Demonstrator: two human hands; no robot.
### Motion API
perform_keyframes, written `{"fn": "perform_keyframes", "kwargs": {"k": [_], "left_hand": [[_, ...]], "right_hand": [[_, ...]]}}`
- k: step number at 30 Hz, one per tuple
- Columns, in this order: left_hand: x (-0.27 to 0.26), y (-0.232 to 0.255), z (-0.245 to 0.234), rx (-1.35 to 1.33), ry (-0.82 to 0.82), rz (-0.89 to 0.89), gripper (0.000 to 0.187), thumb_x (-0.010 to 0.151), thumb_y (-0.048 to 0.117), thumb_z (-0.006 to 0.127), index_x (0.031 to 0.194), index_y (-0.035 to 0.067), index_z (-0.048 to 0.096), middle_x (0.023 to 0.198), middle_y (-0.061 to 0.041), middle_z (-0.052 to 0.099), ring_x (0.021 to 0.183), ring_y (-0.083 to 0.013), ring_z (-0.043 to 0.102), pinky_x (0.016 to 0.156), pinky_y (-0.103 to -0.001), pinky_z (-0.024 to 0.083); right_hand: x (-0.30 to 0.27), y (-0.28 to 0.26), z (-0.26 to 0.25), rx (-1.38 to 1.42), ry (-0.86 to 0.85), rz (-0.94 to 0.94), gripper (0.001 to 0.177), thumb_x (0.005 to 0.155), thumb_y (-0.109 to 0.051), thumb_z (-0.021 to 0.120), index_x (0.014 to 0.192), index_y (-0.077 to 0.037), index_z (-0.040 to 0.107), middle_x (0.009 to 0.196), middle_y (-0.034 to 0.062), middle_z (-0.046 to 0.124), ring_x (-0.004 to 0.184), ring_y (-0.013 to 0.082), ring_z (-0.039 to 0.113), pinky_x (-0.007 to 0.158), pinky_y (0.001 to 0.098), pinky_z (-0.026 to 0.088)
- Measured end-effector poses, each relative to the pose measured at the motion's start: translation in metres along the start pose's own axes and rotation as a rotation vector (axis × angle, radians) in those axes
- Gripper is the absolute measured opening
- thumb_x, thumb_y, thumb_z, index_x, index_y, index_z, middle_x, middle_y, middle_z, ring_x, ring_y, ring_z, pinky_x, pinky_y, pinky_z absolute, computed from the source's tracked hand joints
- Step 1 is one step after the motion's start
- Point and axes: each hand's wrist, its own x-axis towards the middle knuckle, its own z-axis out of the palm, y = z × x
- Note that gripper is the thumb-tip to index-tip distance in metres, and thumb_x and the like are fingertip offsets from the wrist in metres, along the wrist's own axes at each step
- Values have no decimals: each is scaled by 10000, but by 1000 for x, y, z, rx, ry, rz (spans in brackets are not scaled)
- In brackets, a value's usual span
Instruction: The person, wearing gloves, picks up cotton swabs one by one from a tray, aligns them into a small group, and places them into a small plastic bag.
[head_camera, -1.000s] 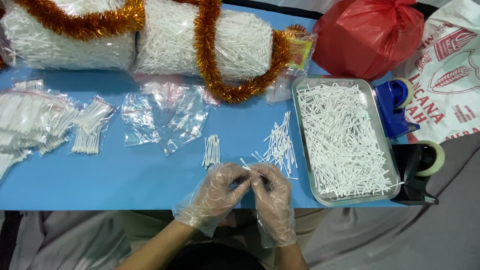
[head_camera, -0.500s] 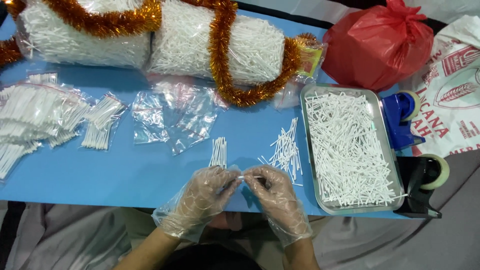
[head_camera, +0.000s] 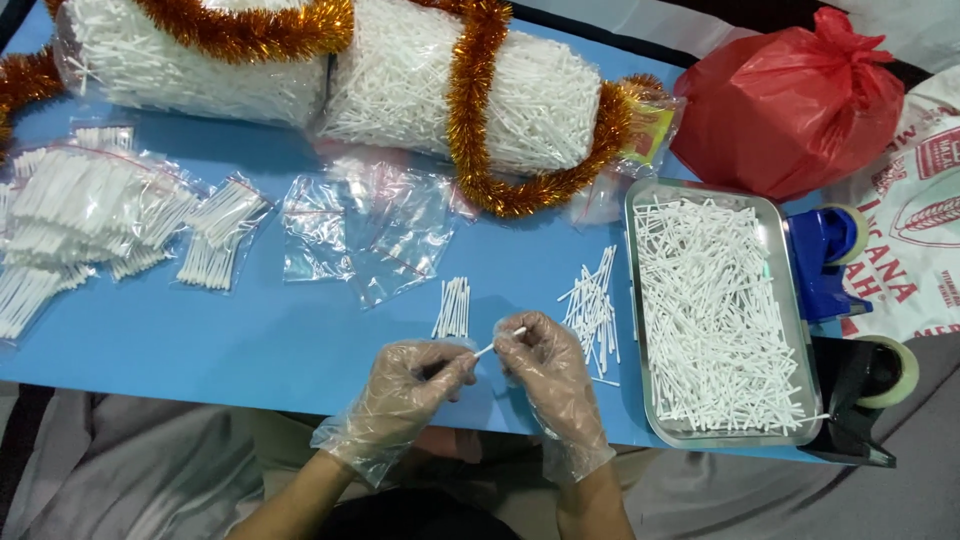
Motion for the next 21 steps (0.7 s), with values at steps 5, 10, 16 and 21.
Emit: {"fn": "perform_keyframes", "kwargs": {"k": [5, 10, 16, 21], "left_hand": [[1, -9, -1, -257, 184, -160, 174, 890, 128, 720, 841, -15, 807, 668, -97, 754, 558, -167, 653, 518, -275, 578], [0, -12, -10, -166, 121, -82, 176, 922, 168, 677, 897, 42, 798, 718, -72, 774, 678, -157, 737, 608, -270, 633], [6, -1, -17, -48, 96, -10, 204, 959, 186, 628, 850, 89, 771, 740, -14, 746, 706, -122, 700, 652, -262, 583], [10, -15, -21, 151, 263, 165, 131, 946, 113, 633, 964, 69, 756, 834, -59, 788, 722, -162, 754, 656, -273, 655]], "right_hand": [[10, 10, 28, 297, 177, 36, 153, 935, -80, 727, 1069, -11, 756, 770, 33, 625, 612, 106, 543, 500, 224, 409], [13, 10, 40, 102, 247, -135, 181, 943, -126, 710, 1088, -45, 782, 895, 61, 716, 680, 117, 605, 571, 243, 525], [16, 0, 48, -107, 113, -229, 236, 972, -147, 642, 1166, -51, 735, 940, 76, 711, 847, 171, 639, 719, 286, 571], [19, -2, 52, -116, 153, 2, 347, 939, -233, 689, 1218, -46, 779, 694, -4, 607, 607, 97, 508, 513, 254, 464]]}}
